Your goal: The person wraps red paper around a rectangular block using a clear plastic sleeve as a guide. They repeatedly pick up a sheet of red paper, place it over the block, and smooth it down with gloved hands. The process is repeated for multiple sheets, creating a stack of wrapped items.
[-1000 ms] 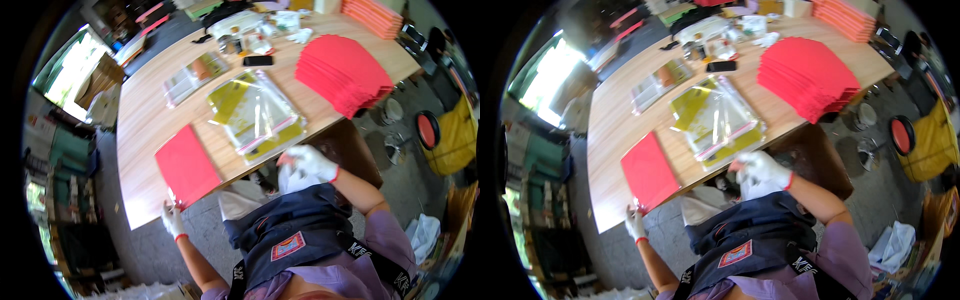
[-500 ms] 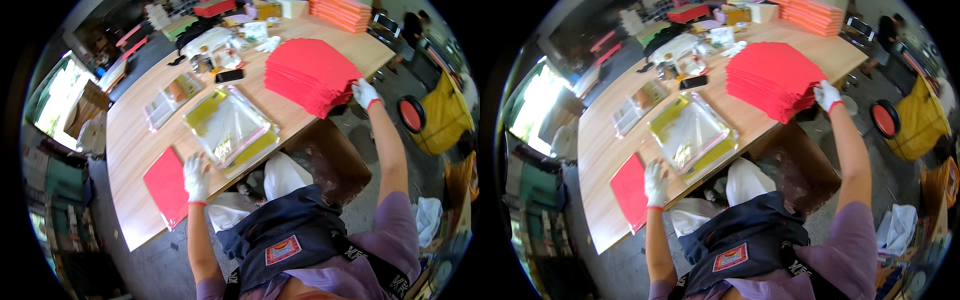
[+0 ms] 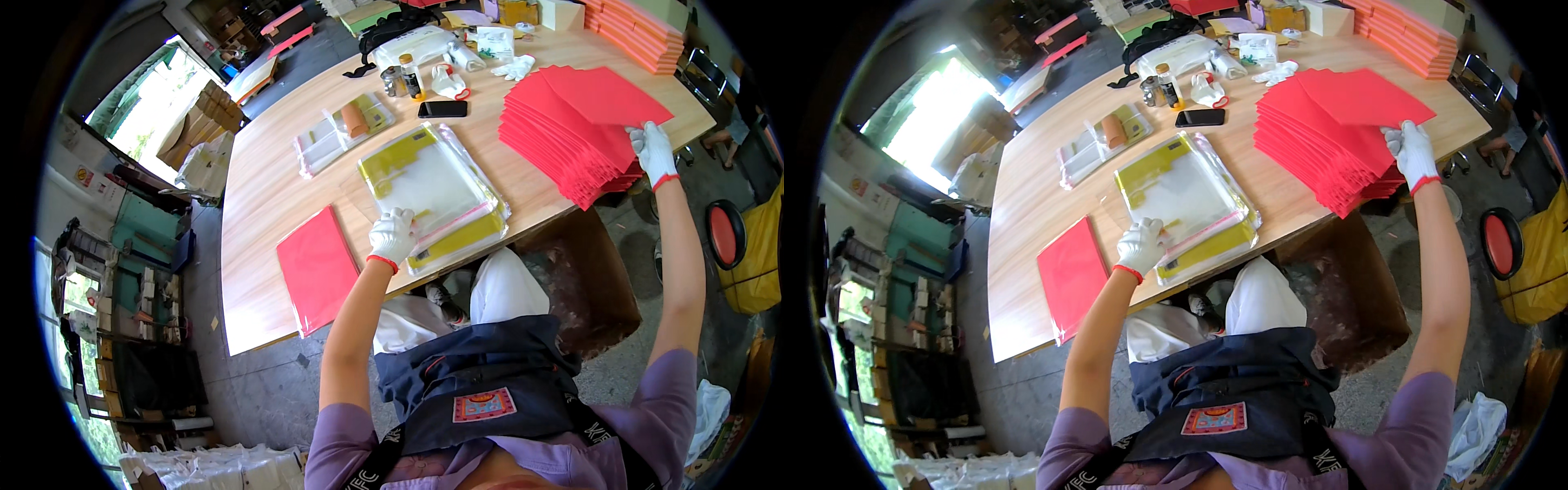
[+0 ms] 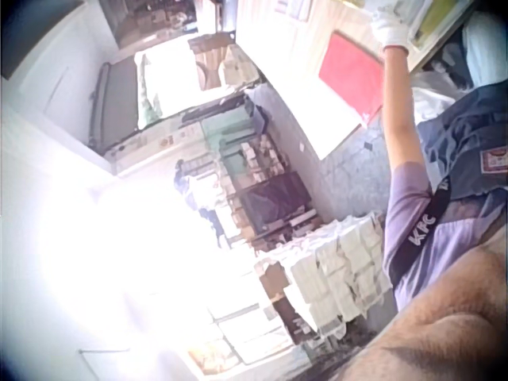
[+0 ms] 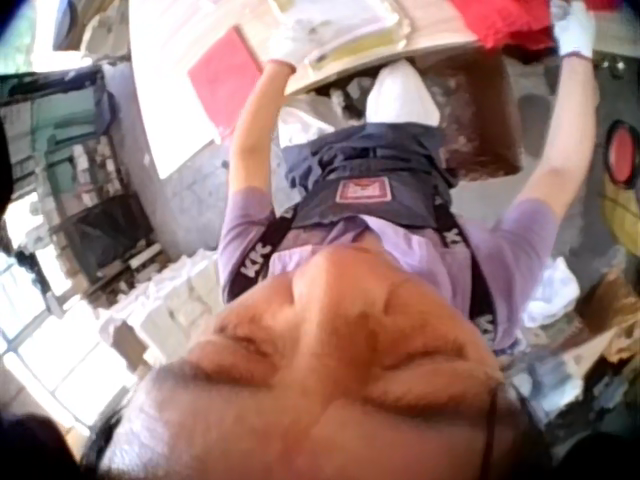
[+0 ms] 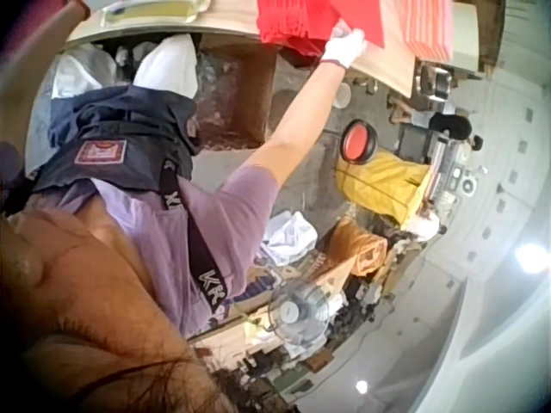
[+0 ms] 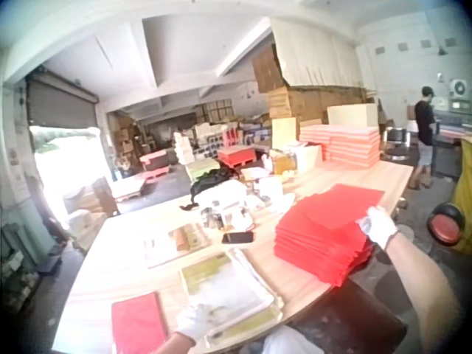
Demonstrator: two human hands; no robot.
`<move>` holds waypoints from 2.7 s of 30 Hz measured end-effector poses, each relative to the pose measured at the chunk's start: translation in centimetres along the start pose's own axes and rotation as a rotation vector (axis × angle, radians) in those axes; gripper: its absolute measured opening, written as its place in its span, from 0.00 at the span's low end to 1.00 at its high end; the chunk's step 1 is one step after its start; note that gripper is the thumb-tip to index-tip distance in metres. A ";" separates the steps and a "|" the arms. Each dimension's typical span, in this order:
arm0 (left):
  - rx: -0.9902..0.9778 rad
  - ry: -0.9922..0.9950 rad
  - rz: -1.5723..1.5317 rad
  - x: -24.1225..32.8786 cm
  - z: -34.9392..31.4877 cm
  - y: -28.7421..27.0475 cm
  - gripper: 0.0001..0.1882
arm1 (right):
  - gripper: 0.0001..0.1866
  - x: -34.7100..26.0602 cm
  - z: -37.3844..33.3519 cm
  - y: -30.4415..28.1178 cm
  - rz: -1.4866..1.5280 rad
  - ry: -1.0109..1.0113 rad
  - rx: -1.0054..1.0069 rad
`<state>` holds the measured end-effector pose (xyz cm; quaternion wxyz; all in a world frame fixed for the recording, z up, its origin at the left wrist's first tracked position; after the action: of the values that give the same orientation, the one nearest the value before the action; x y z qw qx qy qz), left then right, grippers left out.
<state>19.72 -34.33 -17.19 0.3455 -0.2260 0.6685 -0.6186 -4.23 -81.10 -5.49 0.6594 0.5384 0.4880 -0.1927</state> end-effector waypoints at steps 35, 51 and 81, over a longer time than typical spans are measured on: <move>0.308 0.134 -0.539 -1.1 -3.9 -2.8 0.14 | 0.12 16.4 -26.8 -0.9 0.367 0.631 0.101; 0.008 -0.651 -2.514 15.8 -8.6 11.7 0.23 | 0.15 17.0 -31.5 -0.4 0.182 0.871 -0.326; -0.130 -0.672 -1.857 3.9 -16.2 8.9 0.09 | 0.06 26.0 -31.5 11.3 -0.787 0.059 -1.382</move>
<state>6.28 -25.12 -26.72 -0.1182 -0.8428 0.1259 -0.5097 2.58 -41.82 -19.96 0.7144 -0.1997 0.6687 -0.0507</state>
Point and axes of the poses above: each hand's wrist, its own z-axis towards the middle knuckle, its own y-axis out of the palm, x = y × z, the point moved 2 cm from there along z, towards the middle knuckle, and after that the axes turned 13 degrees about z, right-handed, at the moved point
